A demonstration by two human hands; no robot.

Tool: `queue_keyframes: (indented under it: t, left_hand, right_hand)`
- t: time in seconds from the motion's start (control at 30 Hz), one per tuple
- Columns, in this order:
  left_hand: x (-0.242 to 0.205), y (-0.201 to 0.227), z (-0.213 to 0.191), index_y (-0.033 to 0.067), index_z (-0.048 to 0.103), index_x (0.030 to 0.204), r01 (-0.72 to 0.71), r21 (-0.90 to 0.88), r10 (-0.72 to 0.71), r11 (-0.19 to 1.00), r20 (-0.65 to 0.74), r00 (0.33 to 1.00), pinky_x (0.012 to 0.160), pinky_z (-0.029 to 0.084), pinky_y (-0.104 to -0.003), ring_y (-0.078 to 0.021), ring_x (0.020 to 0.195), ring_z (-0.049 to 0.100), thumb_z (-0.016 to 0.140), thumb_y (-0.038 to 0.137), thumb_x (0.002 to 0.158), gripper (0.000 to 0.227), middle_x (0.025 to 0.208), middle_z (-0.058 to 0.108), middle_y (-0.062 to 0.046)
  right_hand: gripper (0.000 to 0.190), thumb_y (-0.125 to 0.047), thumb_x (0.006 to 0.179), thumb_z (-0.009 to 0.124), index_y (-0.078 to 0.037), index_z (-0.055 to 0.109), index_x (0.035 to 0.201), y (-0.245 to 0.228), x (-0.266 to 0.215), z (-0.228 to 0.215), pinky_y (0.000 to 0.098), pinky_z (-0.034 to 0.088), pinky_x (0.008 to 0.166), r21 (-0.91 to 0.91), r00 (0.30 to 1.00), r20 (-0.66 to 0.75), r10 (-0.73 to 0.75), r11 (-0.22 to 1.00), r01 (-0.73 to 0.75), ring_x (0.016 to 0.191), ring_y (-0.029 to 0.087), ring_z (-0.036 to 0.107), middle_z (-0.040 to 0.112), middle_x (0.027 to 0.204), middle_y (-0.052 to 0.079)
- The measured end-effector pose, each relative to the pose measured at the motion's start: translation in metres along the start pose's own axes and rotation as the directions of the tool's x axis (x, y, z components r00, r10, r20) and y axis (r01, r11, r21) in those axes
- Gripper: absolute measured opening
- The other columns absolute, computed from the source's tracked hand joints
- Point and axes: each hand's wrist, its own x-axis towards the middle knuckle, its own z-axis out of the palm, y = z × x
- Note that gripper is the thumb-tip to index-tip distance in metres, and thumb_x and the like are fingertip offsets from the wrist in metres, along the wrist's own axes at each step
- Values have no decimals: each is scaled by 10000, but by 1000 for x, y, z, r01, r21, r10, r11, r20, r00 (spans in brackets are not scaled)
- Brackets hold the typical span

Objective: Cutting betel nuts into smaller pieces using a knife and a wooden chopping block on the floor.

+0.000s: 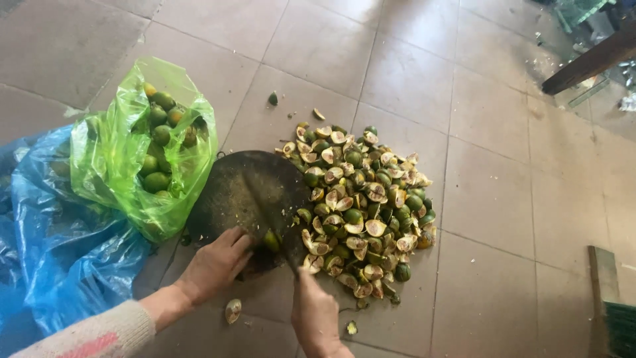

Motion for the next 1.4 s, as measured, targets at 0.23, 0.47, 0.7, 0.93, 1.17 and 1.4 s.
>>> queue_keyframes:
  t: [0.23,0.47,0.7,0.93,1.17,1.4]
  left_hand:
    - [-1,4,-13,143,600,1213,4,-5,-4,1000,-78,997,698,641,-365,-240,967,681,725,153,1033,219,1135,625,-43]
    - [-2,-5,-21,169,602,1247,185,-164,-206,969,-121,971,703,657,-404,-259,1089,740,718,207,1052,230,1186,690,-40]
    - [-10,-3,-16,180,632,1244,208,-104,-217,972,-79,973,771,656,-364,-215,1024,725,708,237,1047,219,1099,674,-23]
    - [28,27,1,69,479,1612,523,-39,-445,852,473,760,1365,328,-607,-438,1649,363,745,516,1045,770,1749,394,-230]
    - [43,46,0,60,382,1676,708,-203,-573,677,457,680,1339,396,-581,-377,1600,469,766,425,1040,828,1723,464,-194]
    - [14,40,-20,214,635,1152,745,-216,-671,631,330,664,856,591,-455,-266,1032,753,717,419,1048,244,1146,775,1]
  right_hand:
    - [497,-157,1124,447,-226,417,1615,-36,14,-49,624,525,719,-125,893,379,242,970,-210,918,510,722,793,1141,169]
    - [361,-198,1098,628,-138,628,1454,-13,4,-19,484,589,571,70,937,-318,-144,982,175,801,391,825,865,1031,128]
    - [655,-103,1043,533,-191,346,1665,24,2,23,693,572,719,-260,927,340,161,963,-72,903,554,748,744,1310,154]
    - [677,-69,945,578,-167,405,1593,28,-8,56,667,595,613,-337,981,189,53,941,14,770,495,761,618,1145,109]
    - [669,-349,1194,375,-262,97,1796,-16,25,-31,563,536,805,-220,754,545,368,930,-295,977,444,703,762,1152,136]
    - [570,-186,1111,470,-199,309,1658,-15,10,-28,667,544,780,-190,899,376,226,968,-164,970,544,723,764,1200,157]
